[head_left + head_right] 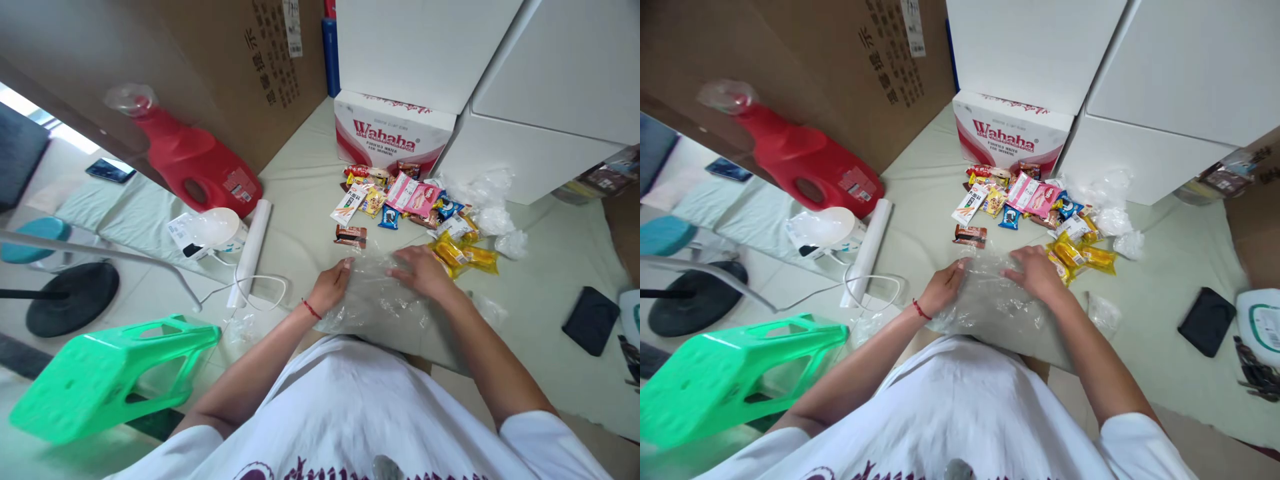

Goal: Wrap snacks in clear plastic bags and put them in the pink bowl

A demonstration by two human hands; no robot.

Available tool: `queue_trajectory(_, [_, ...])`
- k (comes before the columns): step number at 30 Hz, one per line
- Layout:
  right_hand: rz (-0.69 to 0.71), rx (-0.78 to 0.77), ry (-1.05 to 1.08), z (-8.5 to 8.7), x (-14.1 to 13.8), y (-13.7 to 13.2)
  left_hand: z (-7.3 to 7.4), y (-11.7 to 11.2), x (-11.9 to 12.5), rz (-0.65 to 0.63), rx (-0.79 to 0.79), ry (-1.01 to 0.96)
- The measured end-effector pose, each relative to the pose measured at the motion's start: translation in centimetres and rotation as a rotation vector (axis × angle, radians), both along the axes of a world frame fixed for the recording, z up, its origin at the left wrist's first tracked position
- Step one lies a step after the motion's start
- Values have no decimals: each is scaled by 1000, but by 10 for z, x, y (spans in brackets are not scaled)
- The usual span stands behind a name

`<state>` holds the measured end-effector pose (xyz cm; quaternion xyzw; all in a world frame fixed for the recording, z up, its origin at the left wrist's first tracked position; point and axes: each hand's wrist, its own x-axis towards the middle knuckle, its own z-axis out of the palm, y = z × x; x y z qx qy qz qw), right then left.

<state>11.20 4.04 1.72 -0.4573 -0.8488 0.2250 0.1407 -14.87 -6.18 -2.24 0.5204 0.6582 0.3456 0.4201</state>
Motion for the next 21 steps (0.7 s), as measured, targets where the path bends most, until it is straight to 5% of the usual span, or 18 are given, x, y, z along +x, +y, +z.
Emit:
queue_trajectory(6, [-32, -365, 97, -29, -19, 54, -1, -6, -8, 15, -74, 264])
queue_trajectory(13, [34, -139, -9, -22, -42, 94, 2, -15, -5, 94, -116, 441])
queue_trajectory(18, [-14, 308, -95, 15, -43, 63, 2, -9, -3, 81, -169, 483])
queue_trajectory(21, [-32, 298, 3, 30, -31, 5, 4, -5, -1, 38, -181, 392])
